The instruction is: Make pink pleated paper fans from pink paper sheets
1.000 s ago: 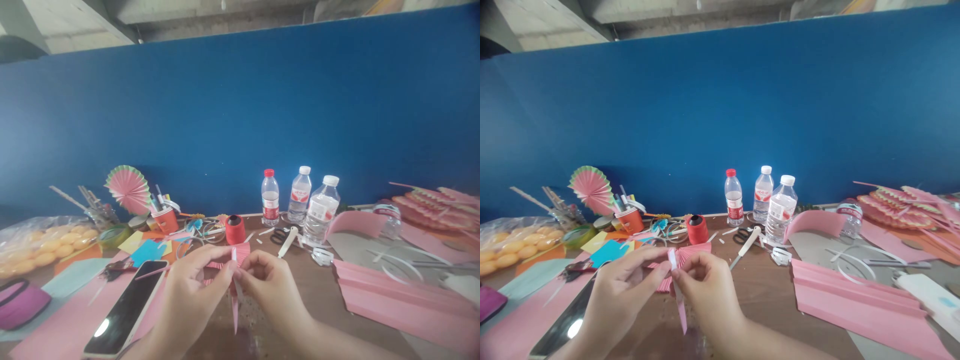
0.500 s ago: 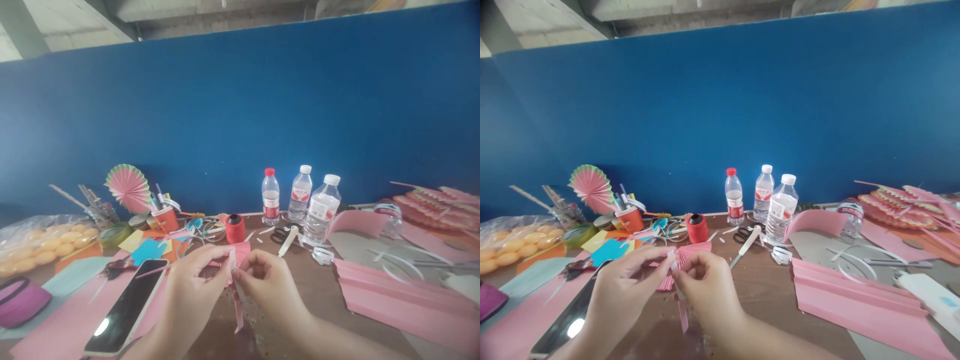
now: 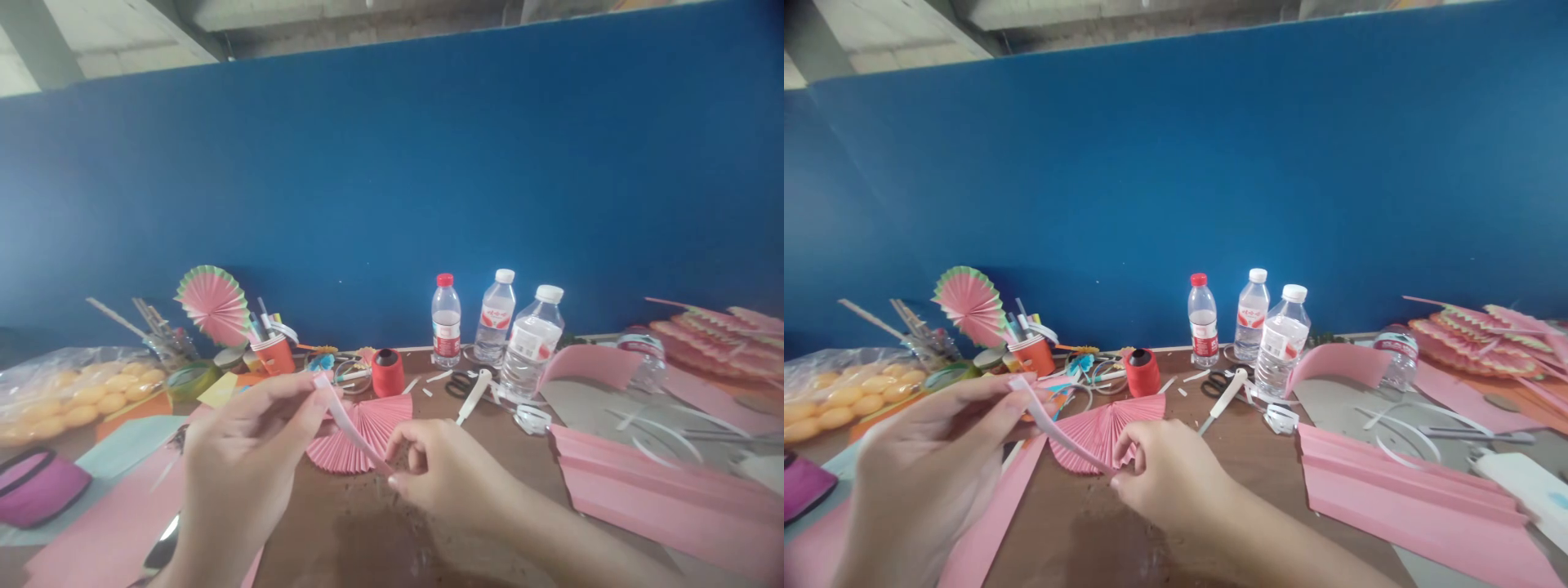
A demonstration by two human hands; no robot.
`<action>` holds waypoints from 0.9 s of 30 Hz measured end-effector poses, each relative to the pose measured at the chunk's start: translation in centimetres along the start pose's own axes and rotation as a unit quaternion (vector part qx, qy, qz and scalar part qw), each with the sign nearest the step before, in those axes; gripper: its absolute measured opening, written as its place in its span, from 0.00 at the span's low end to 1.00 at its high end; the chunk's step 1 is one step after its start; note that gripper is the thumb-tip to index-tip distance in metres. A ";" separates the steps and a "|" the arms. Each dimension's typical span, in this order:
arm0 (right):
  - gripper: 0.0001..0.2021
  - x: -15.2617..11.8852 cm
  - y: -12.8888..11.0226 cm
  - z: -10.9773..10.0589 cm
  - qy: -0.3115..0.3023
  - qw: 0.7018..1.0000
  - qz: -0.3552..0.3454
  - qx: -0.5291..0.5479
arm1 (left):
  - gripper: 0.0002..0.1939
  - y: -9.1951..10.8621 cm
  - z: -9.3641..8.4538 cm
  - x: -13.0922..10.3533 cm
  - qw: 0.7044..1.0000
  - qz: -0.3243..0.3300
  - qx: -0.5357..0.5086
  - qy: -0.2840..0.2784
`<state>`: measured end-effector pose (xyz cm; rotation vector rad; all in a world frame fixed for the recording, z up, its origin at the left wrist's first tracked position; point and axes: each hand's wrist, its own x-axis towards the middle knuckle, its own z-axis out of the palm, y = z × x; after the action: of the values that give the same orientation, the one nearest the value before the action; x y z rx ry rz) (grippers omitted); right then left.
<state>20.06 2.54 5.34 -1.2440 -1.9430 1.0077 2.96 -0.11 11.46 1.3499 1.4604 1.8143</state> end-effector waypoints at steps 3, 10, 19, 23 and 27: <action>0.08 -0.4 -0.9 -1.2 0.016 0.997 -0.052 0.055 | 0.04 -0.7 0.2 0.4 0.998 -0.010 -0.008 -0.059; 0.17 -1.1 -1.7 0.7 0.016 0.994 -0.022 0.109 | 0.07 -1.2 1.3 -0.1 0.983 -0.014 0.003 -0.182; 0.10 0.0 2.3 -0.6 0.030 0.965 0.063 0.252 | 0.19 -6.8 -8.9 5.0 0.868 0.060 0.470 -0.150; 0.10 -0.4 5.7 0.9 0.024 0.944 0.135 0.300 | 0.24 -12.9 -12.8 4.3 0.718 -0.030 0.672 -0.179; 0.12 -0.7 8.1 3.1 0.016 0.935 0.166 0.314 | 0.31 -14.5 -13.4 3.8 0.721 -0.067 0.662 -0.193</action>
<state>21.53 3.23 -3.18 -1.2010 -1.2351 1.6067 -13.65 1.50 0.23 1.8784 2.5592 0.0449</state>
